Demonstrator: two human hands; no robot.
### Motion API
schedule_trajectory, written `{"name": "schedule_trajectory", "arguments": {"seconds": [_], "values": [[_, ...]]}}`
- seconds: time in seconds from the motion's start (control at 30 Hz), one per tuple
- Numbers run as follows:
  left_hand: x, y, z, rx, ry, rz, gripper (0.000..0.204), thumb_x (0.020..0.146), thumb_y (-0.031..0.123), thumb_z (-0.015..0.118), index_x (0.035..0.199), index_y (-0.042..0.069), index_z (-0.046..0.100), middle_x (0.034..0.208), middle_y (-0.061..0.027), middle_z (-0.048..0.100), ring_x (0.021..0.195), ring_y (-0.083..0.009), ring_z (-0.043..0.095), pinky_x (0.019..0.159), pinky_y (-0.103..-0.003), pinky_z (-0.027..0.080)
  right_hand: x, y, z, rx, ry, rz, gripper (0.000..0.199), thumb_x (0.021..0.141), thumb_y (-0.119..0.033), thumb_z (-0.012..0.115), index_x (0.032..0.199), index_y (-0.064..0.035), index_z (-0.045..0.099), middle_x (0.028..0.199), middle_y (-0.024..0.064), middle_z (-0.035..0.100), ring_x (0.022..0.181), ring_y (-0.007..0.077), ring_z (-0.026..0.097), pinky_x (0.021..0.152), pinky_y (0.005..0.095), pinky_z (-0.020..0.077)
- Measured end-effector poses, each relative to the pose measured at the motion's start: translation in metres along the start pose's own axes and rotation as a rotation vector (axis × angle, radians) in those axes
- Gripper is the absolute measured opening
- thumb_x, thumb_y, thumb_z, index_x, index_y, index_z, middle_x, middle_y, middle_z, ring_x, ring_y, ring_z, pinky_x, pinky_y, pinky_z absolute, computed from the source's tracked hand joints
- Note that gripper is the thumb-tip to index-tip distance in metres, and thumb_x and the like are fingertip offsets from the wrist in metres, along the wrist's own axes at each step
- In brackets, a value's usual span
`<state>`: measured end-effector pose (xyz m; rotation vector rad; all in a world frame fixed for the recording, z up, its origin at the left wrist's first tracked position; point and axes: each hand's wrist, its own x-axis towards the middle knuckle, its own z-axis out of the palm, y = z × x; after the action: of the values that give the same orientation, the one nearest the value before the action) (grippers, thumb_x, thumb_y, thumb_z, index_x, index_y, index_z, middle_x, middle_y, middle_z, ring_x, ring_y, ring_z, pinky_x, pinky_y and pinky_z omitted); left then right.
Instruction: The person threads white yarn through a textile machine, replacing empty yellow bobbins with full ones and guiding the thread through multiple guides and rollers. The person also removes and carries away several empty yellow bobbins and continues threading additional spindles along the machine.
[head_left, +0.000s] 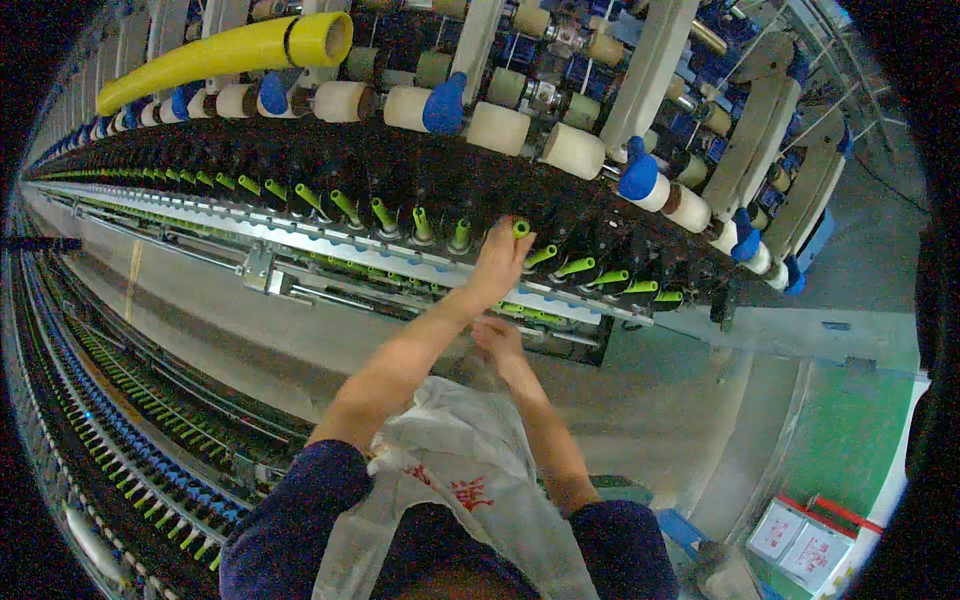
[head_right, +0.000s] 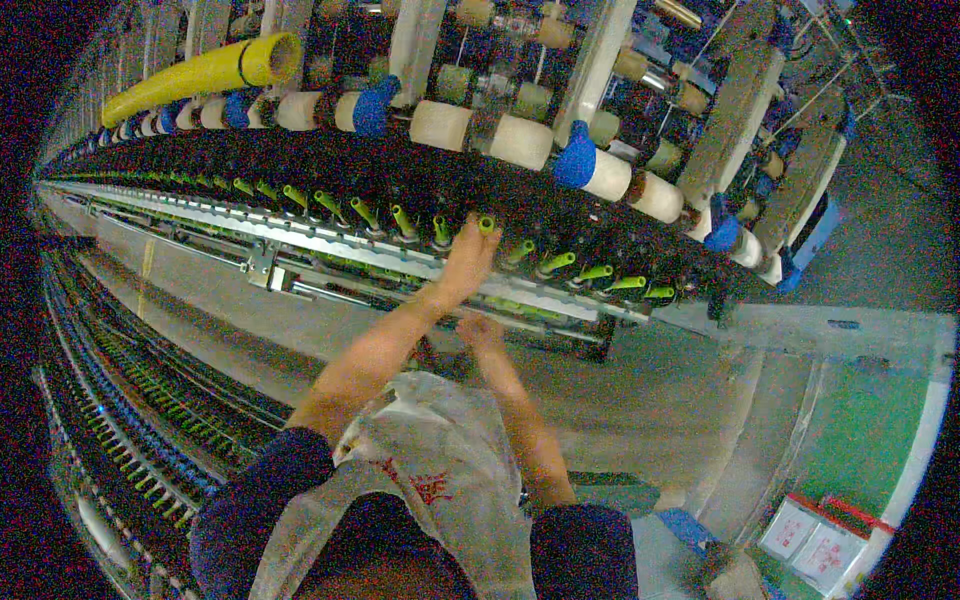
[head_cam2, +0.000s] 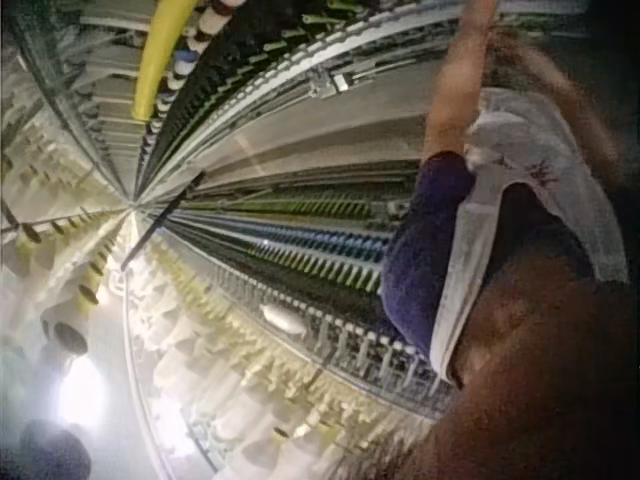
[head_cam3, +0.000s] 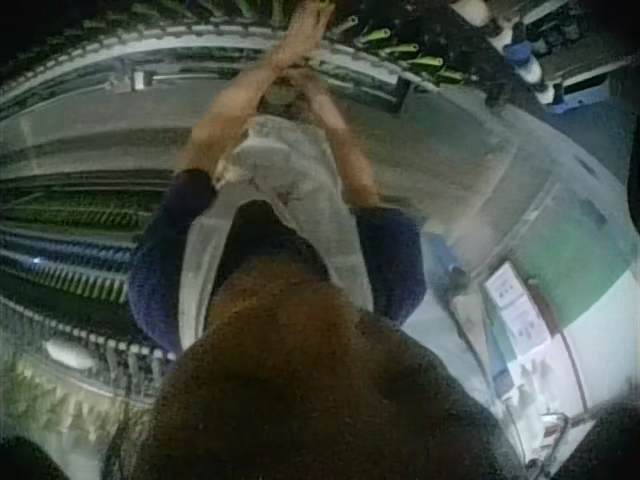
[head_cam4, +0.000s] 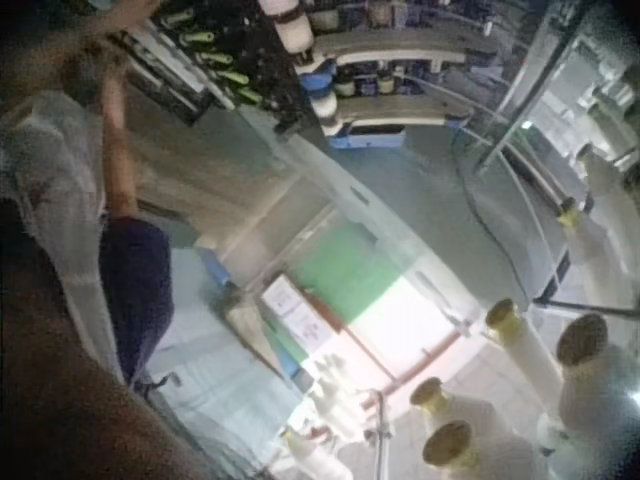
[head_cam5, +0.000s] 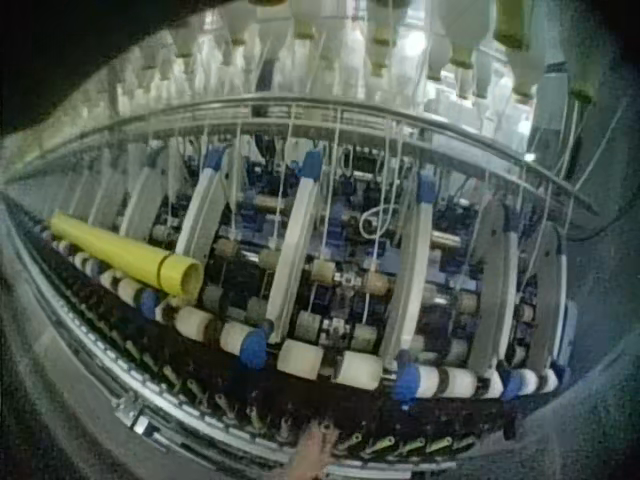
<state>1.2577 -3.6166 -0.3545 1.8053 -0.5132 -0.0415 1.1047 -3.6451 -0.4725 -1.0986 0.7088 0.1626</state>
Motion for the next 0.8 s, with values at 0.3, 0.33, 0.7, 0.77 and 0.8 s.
{"name": "schedule_trajectory", "arguments": {"seconds": [0.3,0.33,0.7,0.77,0.8], "values": [[0.001,0.126,-0.128,-1.41,-0.108,-0.256,0.03,0.095,0.026,0.048,0.116,0.006,0.046,0.091,-0.007,0.054,0.085,-0.0235,0.054,0.082,-0.041,0.047,-0.15,-0.158,0.068,-0.185,0.162,-0.815,0.047,0.086,-0.002,0.056,0.129,0.0038,0.038,0.104,0.0184,0.061,0.087,0.0226,0.064,0.071,0.0325,0.0539],[-0.001,0.13,-0.133,-1.445,-0.141,-0.265,0.031,0.095,0.027,0.049,0.118,0.006,0.046,0.097,-0.0087,0.057,0.091,-0.0258,0.057,0.087,-0.043,0.047,-0.158,-0.167,0.072,-0.184,0.173,-0.762,0.044,0.086,-0.004,0.059,0.125,0.0047,0.042,0.099,0.0182,0.063,0.079,0.0216,0.065,0.065,0.0318,0.0548],[-0.014,0.137,-0.159,-1.166,-0.252,-0.307,0.028,0.093,0.007,0.048,0.119,0.001,0.041,0.127,-0.0231,0.05,0.111,-0.0358,0.055,0.093,-0.044,0.048,-0.149,-0.198,0.101,-0.399,0.241,-0.91,0.04,0.098,-0.025,0.039,0.121,0.0066,0.051,0.094,0.0112,0.065,0.073,0.0117,0.059,0.059,0.023,0.0479],[-0.014,0.136,-0.163,-1.124,-0.248,-0.287,0.031,0.093,0.014,0.049,0.122,0.004,0.043,0.127,-0.0223,0.05,0.113,-0.0385,0.053,0.094,-0.047,0.047,-0.15,-0.202,0.104,-0.385,0.186,-0.843,0.036,0.097,-0.019,0.042,0.121,0.0072,0.05,0.092,0.0113,0.064,0.072,0.0117,0.058,0.056,0.0239,0.0474],[-0.013,0.136,-0.164,-1.109,-0.243,-0.298,0.033,0.094,0.018,0.05,0.124,0.006,0.044,0.127,-0.022,0.051,0.114,-0.0398,0.052,0.094,-0.048,0.046,-0.152,-0.205,0.105,-0.316,0.089,-0.719,0.034,0.096,-0.017,0.045,0.12,0.0077,0.05,0.09,0.0112,0.064,0.073,0.0115,0.058,0.055,0.0242,0.047]]}}
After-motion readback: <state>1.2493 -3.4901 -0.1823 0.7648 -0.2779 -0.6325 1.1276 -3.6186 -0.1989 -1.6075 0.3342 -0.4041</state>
